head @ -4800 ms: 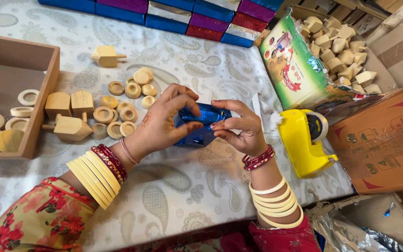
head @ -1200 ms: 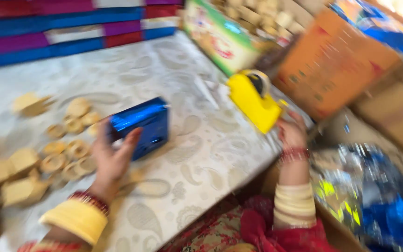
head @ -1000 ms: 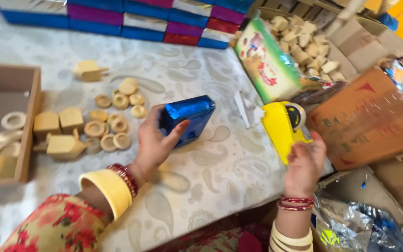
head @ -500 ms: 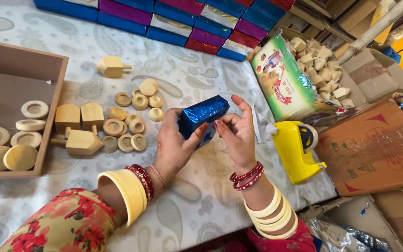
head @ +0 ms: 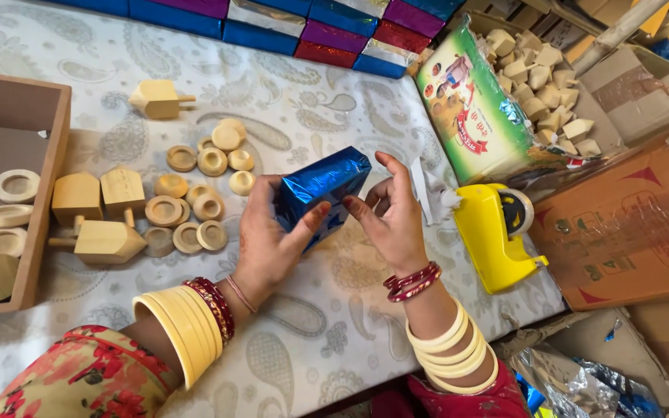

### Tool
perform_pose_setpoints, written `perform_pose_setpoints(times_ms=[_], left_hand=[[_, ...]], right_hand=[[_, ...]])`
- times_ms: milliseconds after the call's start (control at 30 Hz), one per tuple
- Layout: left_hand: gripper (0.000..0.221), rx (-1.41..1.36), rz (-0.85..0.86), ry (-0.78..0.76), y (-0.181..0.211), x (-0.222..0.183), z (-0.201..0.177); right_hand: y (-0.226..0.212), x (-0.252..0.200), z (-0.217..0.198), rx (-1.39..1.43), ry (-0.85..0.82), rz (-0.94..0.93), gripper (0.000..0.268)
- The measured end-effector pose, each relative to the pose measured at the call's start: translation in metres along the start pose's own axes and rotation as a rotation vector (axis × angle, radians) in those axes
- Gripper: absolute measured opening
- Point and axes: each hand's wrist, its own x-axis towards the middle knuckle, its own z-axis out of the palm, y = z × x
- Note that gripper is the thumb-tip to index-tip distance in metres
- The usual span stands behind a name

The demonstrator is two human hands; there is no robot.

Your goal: Packing wooden toys into small decorative boxes and wrapping them in blue foil.

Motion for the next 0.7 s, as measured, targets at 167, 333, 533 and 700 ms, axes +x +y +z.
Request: perform_pose_setpoints(times_ms=[167,333,533,700], left_hand=[[0.048,-0.168,-0.103,0.0,-0.006,-0.001,0.0],[0.053,-0.686,-0.238,-0.185,-0.015,0.0,0.001],[0.072,-0.205,0.116,0.001,-0.021,0.004,-0.011],[0.079,-0.179,0.001,-0.056,-0.021,0.001,-0.006]], right_hand=[[0.03,0.007,-0.015,0.171,-0.106,-0.111,0.075],[0.024,0.003,-0.02,0.551,-0.329,0.046,0.062],[-0.026,-0.008,-0.006,-0.489,0.114,-0.635,0.053],[-0.02,-0.02,0.021,-0.725,-0.005,-0.689,0.053]])
